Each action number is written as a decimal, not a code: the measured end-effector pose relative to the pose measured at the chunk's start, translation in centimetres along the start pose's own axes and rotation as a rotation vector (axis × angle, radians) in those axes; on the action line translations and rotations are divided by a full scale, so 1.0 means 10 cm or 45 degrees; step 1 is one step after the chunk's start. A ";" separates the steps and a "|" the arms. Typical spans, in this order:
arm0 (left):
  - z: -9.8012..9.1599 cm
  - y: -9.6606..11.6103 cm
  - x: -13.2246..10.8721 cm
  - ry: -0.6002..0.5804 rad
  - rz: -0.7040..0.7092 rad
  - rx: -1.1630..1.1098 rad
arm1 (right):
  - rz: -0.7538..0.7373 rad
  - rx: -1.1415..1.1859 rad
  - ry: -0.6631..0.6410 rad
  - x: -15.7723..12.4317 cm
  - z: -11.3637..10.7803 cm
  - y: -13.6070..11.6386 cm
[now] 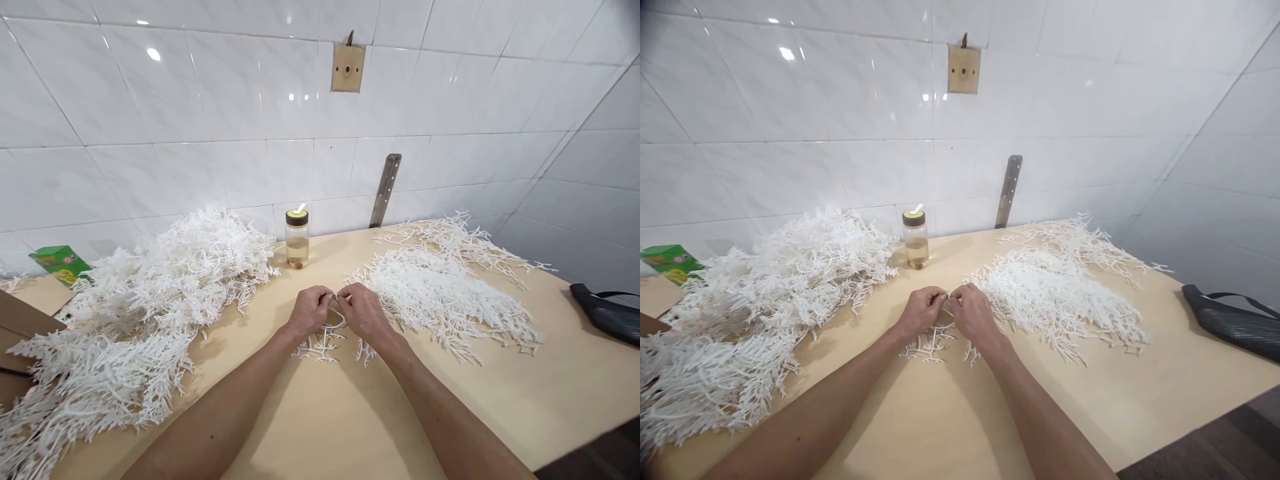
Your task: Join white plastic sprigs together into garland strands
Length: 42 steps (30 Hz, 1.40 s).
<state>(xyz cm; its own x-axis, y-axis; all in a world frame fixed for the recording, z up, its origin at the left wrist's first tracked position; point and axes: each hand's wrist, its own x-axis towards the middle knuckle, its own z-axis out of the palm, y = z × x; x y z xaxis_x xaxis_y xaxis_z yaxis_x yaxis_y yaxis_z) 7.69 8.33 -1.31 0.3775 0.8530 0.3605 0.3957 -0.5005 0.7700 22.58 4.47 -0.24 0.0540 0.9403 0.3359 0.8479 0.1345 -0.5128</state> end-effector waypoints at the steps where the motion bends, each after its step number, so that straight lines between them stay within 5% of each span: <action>1: 0.00 0.00 0.00 0.010 -0.020 -0.007 | -0.009 0.006 0.010 0.00 0.01 0.00; 14: 0.00 0.00 -0.01 -0.028 0.077 0.195 | -0.062 -0.149 -0.098 -0.08 0.02 -0.13; 20: -0.01 0.04 -0.04 -0.071 0.154 0.328 | -0.047 0.017 -0.132 -0.10 0.02 -0.21; 25: -0.05 -0.03 0.02 -0.003 -0.071 -0.151 | 0.106 0.388 -0.111 -0.03 -0.24 -0.09; 30: -0.10 -0.03 0.04 -0.211 -0.239 -0.595 | 0.378 0.497 0.165 0.06 -0.44 0.20; 42: -0.09 0.02 0.05 -0.255 -0.254 -0.528 | -0.077 0.254 -0.126 0.00 -0.31 -0.05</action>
<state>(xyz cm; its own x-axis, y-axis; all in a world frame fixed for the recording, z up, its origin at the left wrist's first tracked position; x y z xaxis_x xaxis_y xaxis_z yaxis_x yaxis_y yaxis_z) 7.18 8.82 -0.52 0.4979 0.8605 0.1078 0.1261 -0.1949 0.9727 23.81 3.42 2.51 -0.0536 0.9534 0.2968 0.7263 0.2412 -0.6436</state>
